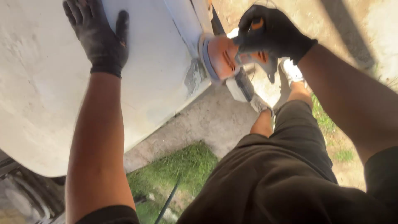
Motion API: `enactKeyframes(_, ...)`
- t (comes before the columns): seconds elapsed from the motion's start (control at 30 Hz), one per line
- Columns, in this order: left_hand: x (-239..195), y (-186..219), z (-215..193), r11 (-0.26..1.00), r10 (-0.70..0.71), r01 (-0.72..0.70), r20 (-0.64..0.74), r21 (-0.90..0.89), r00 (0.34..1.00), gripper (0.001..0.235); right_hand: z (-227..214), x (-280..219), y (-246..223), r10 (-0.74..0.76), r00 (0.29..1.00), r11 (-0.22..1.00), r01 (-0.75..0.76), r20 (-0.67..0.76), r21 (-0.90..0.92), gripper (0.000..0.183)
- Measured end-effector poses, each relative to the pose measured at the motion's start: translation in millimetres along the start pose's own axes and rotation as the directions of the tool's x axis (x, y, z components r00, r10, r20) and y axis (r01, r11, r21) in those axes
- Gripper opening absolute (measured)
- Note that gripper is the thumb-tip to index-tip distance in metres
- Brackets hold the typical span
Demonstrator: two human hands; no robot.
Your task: The person uses an orange electric sander to smooth the surface of a white car hood. They hold the sander with their right hand and guide it across the hood while their left hand rests on the surface for stability.
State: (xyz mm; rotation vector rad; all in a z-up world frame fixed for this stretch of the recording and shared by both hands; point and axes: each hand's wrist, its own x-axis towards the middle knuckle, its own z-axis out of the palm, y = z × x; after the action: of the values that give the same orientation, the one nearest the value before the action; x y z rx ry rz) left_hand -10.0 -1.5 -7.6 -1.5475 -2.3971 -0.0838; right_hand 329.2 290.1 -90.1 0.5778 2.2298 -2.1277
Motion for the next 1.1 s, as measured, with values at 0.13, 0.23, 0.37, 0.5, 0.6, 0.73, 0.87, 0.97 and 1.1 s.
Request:
enactKeyframes(0.13, 2, 2, -9, 0.991, -0.132, 0.131, 0.142, 0.016, 0.981, 0.074, 6, -2, -22, -0.005, 1.0, 0.997, 0.005, -0.009, -0.071, 0.035)
enactKeyframes(0.23, -7, 8, -6, 0.995, -0.093, 0.099, 0.154, -0.03, 0.984, 0.075, 7, -6, 9, 0.002, 0.999, 0.998, -0.005, -0.044, -0.064, 0.038)
enactKeyframes(0.37, -2, 7, -8, 0.981, -0.195, 0.193, 0.214, 0.03, 0.957, 0.081, 5, -9, -47, 0.124, 0.992, 0.969, -0.121, 0.0, -0.217, 0.048)
enactKeyframes(0.5, -2, 7, -6, 0.997, -0.071, 0.074, 0.064, -0.037, 0.995, 0.076, 10, -15, -24, 0.132, 0.99, 0.987, -0.136, -0.048, -0.087, 0.046)
enactKeyframes(0.6, 4, 4, -8, 0.99, -0.136, 0.14, 0.147, -0.013, 0.98, 0.079, 3, 0, -1, 0.102, 0.995, 0.993, -0.103, -0.023, -0.065, 0.041)
enactKeyframes(0.73, -1, 3, -5, 0.99, -0.133, 0.139, 0.135, -0.033, 0.982, 0.077, 10, -11, -63, 0.133, 0.991, 0.964, -0.132, -0.013, -0.231, 0.048)
enactKeyframes(0.87, -2, 3, -4, 0.989, -0.122, 0.13, 0.104, -0.076, 0.987, 0.08, 8, -13, -70, 0.213, 0.976, 0.963, -0.216, -0.038, -0.162, 0.046)
enactKeyframes(0.97, -4, 1, 0, 0.992, -0.112, 0.117, 0.107, -0.042, 0.988, 0.075, 1, 2, -4, 0.258, 0.966, 0.966, -0.258, -0.014, -0.006, 0.036)
enactKeyframes(1.1, 0, 3, -5, 0.989, -0.144, 0.148, 0.114, -0.03, 0.983, 0.08, 2, 0, -36, 0.167, 0.986, 0.973, -0.163, 0.008, -0.161, 0.039)
